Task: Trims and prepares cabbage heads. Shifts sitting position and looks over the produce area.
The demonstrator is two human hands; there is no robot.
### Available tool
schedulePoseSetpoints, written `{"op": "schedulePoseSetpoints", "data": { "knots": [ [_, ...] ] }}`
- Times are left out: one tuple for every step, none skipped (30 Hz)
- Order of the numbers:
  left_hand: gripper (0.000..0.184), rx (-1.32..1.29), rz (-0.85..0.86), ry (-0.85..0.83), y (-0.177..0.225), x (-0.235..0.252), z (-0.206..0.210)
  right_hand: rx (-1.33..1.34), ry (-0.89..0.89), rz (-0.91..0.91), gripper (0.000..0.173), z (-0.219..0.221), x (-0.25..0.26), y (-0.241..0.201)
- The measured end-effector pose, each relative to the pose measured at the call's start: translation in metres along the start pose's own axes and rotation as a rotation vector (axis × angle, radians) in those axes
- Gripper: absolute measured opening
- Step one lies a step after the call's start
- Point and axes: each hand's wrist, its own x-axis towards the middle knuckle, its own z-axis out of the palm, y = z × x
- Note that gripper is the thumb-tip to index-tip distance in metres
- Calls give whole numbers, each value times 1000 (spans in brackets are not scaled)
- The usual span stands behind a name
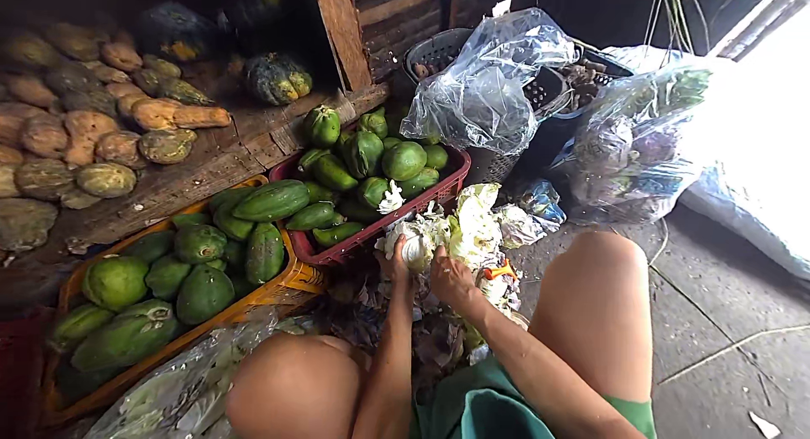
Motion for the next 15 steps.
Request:
{"op": "schedulePoseSetpoints", "data": {
  "knots": [
    [80,-5,-2,-1,1,-2,1,8,-3,-2,42,-1,1,1],
    [80,-15,-5,-5,4,-3,2,18,-9,-7,43,-2,2,3],
    [80,-23,-8,-9,5,-5,2,26,-15,-13,42,-3,3,4],
    [80,-25,-10,-9,6,-5,2,30,-24,-15,43,-4,4,5],
    [80,-18,-4,-7,5,-4,2,32,-31,-15,43,-4,5,6],
    [80,-5,5,-6,3,-2,2,31,-35,-13,43,-4,7,6],
    [81,13,12,5,1,0,3,32,-30,-8,42,-2,11,5],
    [83,36,14,22,0,0,3,38,-17,-3,44,1,17,4],
    [85,56,6,42,0,-1,4,47,-10,0,46,6,24,4],
    [87,59,-6,58,1,-2,5,54,-8,2,48,8,28,4],
    [88,54,-12,72,2,-2,6,55,-12,0,49,8,31,3],
    [86,51,-10,80,2,-3,7,47,-21,-2,49,7,30,4],
    [83,48,-2,80,1,-3,7,34,-33,-3,50,4,27,5],
    [80,40,10,73,3,-3,8,18,-45,-2,50,-1,23,4],
    [78,35,15,63,5,-2,10,-1,-59,1,49,-5,19,3]
  ]
}}
